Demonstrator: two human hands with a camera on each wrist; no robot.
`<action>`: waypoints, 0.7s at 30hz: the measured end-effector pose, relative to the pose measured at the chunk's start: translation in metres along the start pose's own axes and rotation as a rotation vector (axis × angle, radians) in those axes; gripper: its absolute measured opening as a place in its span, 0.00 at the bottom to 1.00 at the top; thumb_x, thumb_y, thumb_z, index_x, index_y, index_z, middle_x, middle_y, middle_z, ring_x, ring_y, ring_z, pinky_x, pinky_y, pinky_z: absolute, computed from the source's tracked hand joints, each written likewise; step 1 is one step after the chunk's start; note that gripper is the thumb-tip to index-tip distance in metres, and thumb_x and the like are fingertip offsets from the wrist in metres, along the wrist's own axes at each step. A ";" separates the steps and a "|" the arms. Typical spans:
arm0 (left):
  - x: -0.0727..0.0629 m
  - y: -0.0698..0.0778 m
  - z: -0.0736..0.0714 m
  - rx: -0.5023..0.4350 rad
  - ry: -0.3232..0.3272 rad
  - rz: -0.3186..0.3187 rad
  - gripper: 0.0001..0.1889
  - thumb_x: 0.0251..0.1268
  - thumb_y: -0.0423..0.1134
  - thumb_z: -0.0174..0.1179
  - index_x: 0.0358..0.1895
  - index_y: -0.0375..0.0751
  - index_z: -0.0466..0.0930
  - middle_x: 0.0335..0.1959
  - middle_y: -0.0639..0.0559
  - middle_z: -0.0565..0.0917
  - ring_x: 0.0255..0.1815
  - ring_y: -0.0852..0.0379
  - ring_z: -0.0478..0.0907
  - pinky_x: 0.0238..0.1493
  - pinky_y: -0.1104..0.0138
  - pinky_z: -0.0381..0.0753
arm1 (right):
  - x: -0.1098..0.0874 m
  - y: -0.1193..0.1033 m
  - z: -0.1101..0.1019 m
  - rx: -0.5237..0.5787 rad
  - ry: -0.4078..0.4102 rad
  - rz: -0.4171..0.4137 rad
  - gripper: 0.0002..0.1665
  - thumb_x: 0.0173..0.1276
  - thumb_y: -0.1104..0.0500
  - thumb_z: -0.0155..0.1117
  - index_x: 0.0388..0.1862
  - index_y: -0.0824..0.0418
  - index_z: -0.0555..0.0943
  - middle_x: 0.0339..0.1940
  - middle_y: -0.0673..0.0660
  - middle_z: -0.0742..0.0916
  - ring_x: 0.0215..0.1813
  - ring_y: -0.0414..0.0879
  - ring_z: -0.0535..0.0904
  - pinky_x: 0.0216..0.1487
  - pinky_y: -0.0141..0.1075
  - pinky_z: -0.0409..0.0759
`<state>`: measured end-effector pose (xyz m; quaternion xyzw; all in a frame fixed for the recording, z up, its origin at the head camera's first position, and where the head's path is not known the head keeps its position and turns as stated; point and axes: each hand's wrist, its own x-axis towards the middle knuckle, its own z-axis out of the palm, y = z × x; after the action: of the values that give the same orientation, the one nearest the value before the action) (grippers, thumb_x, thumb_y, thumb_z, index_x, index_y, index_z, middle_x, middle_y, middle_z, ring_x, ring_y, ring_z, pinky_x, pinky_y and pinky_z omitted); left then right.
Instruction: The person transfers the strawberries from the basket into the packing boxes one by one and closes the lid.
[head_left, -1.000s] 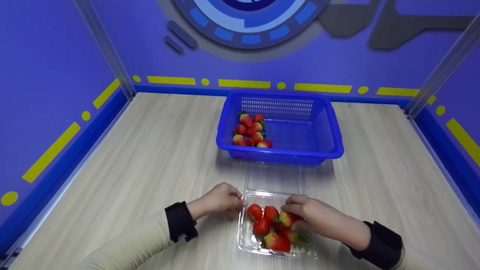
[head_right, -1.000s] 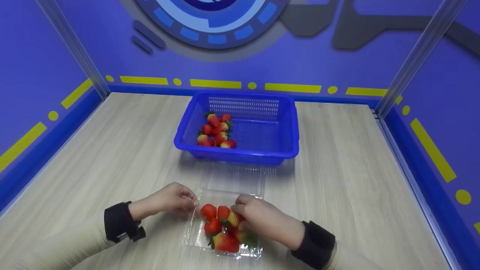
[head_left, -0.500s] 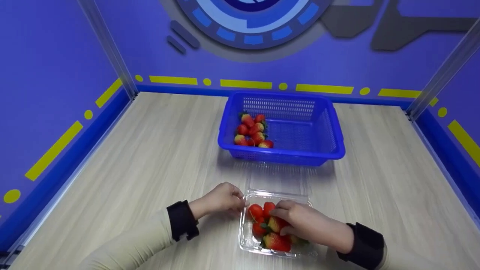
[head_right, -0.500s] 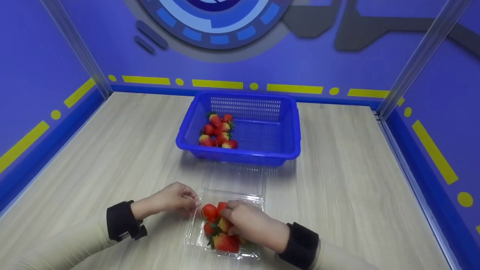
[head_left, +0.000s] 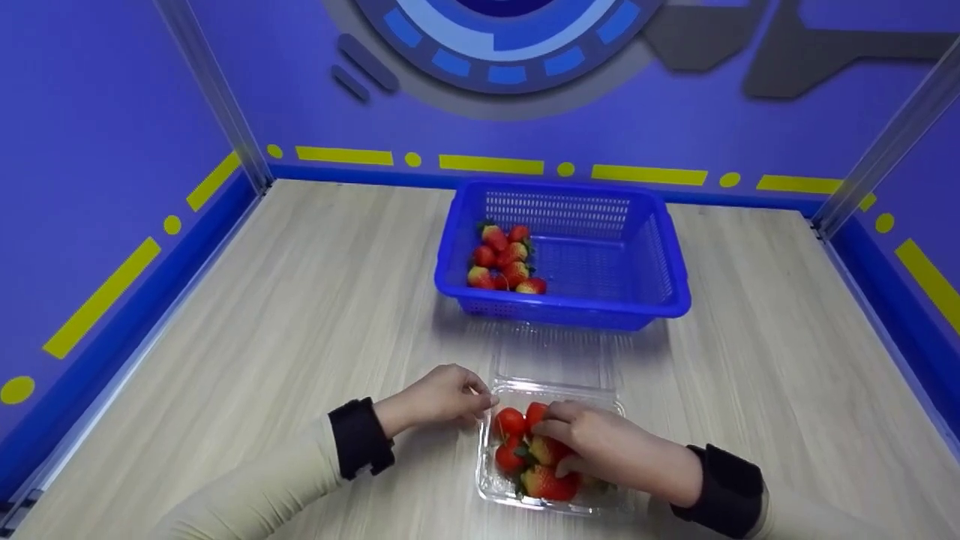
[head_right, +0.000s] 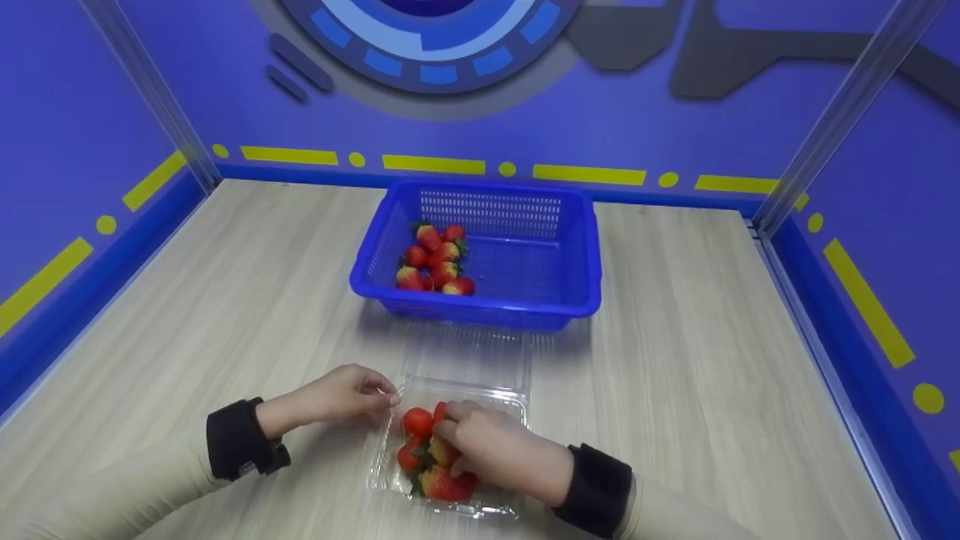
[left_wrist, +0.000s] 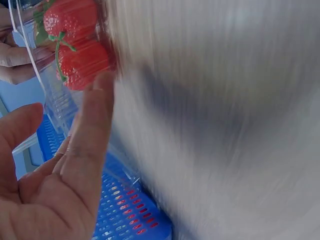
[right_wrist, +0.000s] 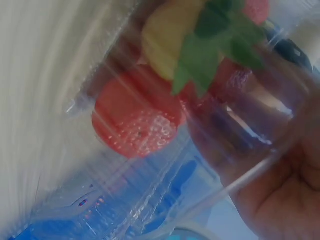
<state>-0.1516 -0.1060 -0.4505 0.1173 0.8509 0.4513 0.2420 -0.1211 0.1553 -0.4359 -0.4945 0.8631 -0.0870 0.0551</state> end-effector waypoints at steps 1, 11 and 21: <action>0.000 0.000 -0.001 0.036 0.006 0.019 0.15 0.70 0.42 0.64 0.44 0.30 0.87 0.35 0.39 0.90 0.32 0.56 0.85 0.36 0.69 0.83 | 0.000 0.001 -0.001 0.014 -0.017 0.006 0.25 0.57 0.56 0.80 0.53 0.62 0.85 0.44 0.53 0.85 0.45 0.43 0.83 0.50 0.33 0.86; -0.009 0.027 -0.051 0.201 0.007 0.141 0.24 0.75 0.42 0.59 0.65 0.27 0.76 0.59 0.33 0.84 0.58 0.39 0.84 0.60 0.52 0.86 | 0.002 0.014 -0.036 0.062 0.016 -0.109 0.25 0.58 0.54 0.78 0.54 0.62 0.85 0.47 0.56 0.88 0.48 0.47 0.86 0.51 0.34 0.88; -0.002 0.108 -0.135 0.217 0.217 0.209 0.29 0.77 0.45 0.58 0.75 0.36 0.67 0.71 0.37 0.77 0.72 0.42 0.76 0.72 0.53 0.78 | 0.029 0.056 -0.168 0.118 0.104 -0.121 0.22 0.63 0.60 0.75 0.55 0.65 0.85 0.50 0.60 0.90 0.52 0.53 0.87 0.53 0.47 0.88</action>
<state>-0.2215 -0.1424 -0.2966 0.1811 0.8988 0.3897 0.0868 -0.2133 0.1738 -0.2827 -0.5362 0.8268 -0.1664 0.0340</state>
